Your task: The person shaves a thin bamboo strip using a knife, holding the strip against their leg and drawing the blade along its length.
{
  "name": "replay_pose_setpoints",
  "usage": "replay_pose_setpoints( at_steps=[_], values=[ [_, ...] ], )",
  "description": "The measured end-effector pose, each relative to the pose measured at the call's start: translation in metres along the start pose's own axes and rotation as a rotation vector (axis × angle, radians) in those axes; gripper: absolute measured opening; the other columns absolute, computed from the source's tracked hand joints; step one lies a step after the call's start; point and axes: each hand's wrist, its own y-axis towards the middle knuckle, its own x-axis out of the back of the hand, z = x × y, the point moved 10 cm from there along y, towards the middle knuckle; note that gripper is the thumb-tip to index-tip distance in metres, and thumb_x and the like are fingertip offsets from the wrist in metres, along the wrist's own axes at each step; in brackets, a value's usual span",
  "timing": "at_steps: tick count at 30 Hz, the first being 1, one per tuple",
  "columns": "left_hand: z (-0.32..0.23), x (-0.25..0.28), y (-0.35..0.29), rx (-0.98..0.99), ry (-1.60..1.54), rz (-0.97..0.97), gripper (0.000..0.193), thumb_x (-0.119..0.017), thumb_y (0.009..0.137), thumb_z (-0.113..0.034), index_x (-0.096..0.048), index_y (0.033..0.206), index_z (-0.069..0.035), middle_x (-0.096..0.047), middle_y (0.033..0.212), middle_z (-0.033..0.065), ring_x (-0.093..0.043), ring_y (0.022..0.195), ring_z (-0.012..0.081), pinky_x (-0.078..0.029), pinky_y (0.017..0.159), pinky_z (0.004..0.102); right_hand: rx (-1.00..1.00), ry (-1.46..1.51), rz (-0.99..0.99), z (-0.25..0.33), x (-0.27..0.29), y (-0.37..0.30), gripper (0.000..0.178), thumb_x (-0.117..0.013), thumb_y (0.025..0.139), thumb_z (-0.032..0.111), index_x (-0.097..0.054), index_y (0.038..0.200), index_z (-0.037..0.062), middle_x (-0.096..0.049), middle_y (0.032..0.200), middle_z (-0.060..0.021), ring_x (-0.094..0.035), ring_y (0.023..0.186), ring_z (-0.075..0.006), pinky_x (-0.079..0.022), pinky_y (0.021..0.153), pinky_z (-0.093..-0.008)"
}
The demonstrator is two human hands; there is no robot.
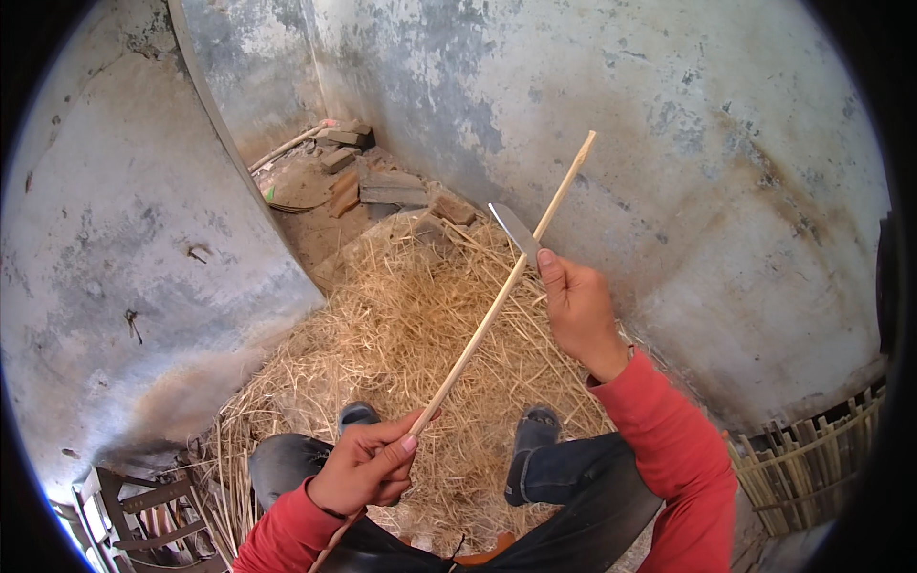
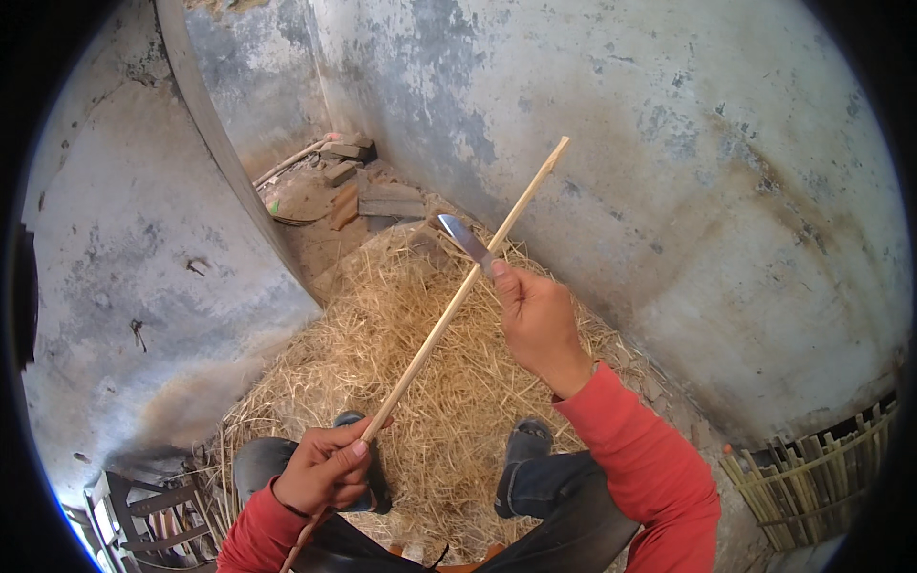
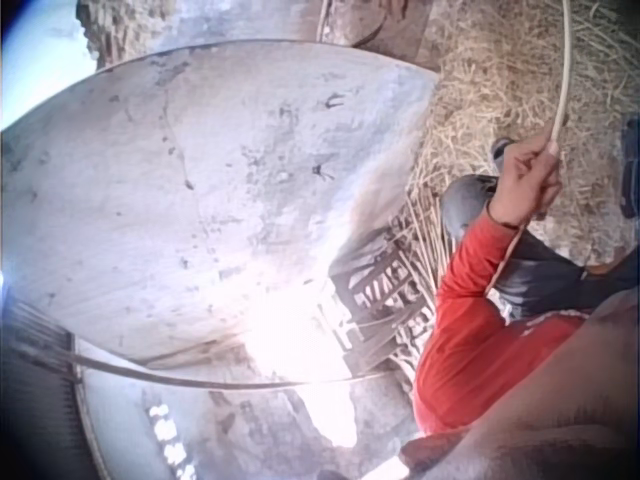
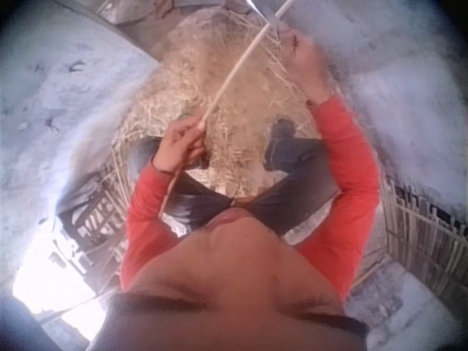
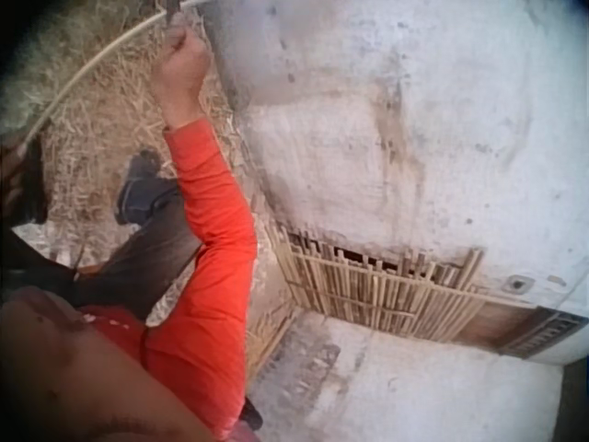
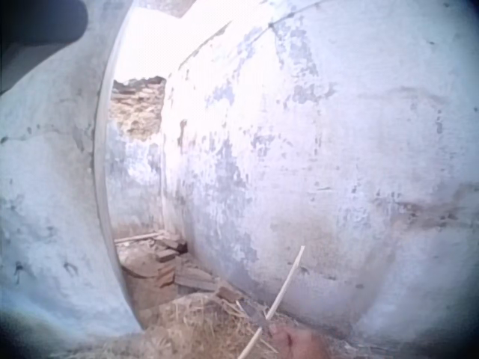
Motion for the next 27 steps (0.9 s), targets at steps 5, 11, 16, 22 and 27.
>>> replay_pose_setpoints(
  at_steps=[5, 11, 16, 22, 27],
  values=[
    [-0.004, 0.000, -0.001, -0.015, 0.007, -0.041, 0.044, -0.053, 0.108, -0.015, -0.049, 0.150, -0.002, -0.030, 0.064, -0.0058, -0.024, 0.049, 0.0053, -0.023, 0.044, 0.0242, -0.010, 0.002, 0.187, 0.014, -0.016, -0.010, 0.040, -0.054, 0.107, 0.031, -0.069, 0.090, -0.0018, -0.049, 0.058, -0.0212, -0.046, 0.047, -0.0272, -0.039, 0.050, -0.0402],
    [-0.010, 0.004, 0.002, -0.036, 0.022, -0.068, 0.044, -0.051, 0.109, -0.016, -0.048, 0.151, -0.002, -0.029, 0.064, -0.0065, -0.024, 0.048, 0.0049, -0.024, 0.044, 0.0242, -0.018, -0.013, 0.384, 0.035, -0.044, -0.035, 0.036, -0.056, 0.107, 0.030, -0.074, 0.099, 0.0002, -0.051, 0.060, -0.0220, -0.047, 0.046, -0.0316, -0.039, 0.048, -0.0405],
    [-0.012, 0.001, 0.011, -0.069, 0.032, -0.059, 0.045, -0.051, 0.109, -0.019, -0.047, 0.150, -0.002, -0.030, 0.063, -0.0056, -0.026, 0.048, 0.0051, -0.025, 0.043, 0.0237, 0.036, 0.086, 0.470, 0.065, -0.063, -0.066, 0.035, -0.057, 0.106, 0.031, -0.075, 0.097, 0.0023, -0.056, 0.059, -0.0216, -0.056, 0.048, -0.0351, -0.043, 0.047, -0.0422],
    [-0.014, 0.002, 0.014, -0.111, -0.023, -0.008, 0.043, -0.050, 0.110, -0.024, -0.049, 0.149, -0.004, -0.035, 0.063, -0.0039, -0.032, 0.047, 0.0058, -0.026, 0.042, 0.0227, 0.096, 0.089, 0.634, 0.096, -0.086, -0.089, 0.035, -0.058, 0.105, 0.033, -0.075, 0.092, 0.0053, -0.060, 0.060, -0.0179, -0.062, 0.052, -0.0359, -0.045, 0.047, -0.0434],
    [-0.021, -0.010, 0.013, -0.113, -0.136, 0.016, 0.044, -0.050, 0.110, -0.024, -0.048, 0.148, -0.002, -0.033, 0.064, -0.0040, -0.029, 0.046, 0.0052, -0.024, 0.041, 0.0221, 0.047, 0.201, 0.507, 0.092, -0.064, -0.063, 0.038, -0.058, 0.105, 0.034, -0.072, 0.087, 0.0033, -0.057, 0.058, -0.0175, -0.057, 0.048, -0.0350, -0.043, 0.046, -0.0427]
  ],
)
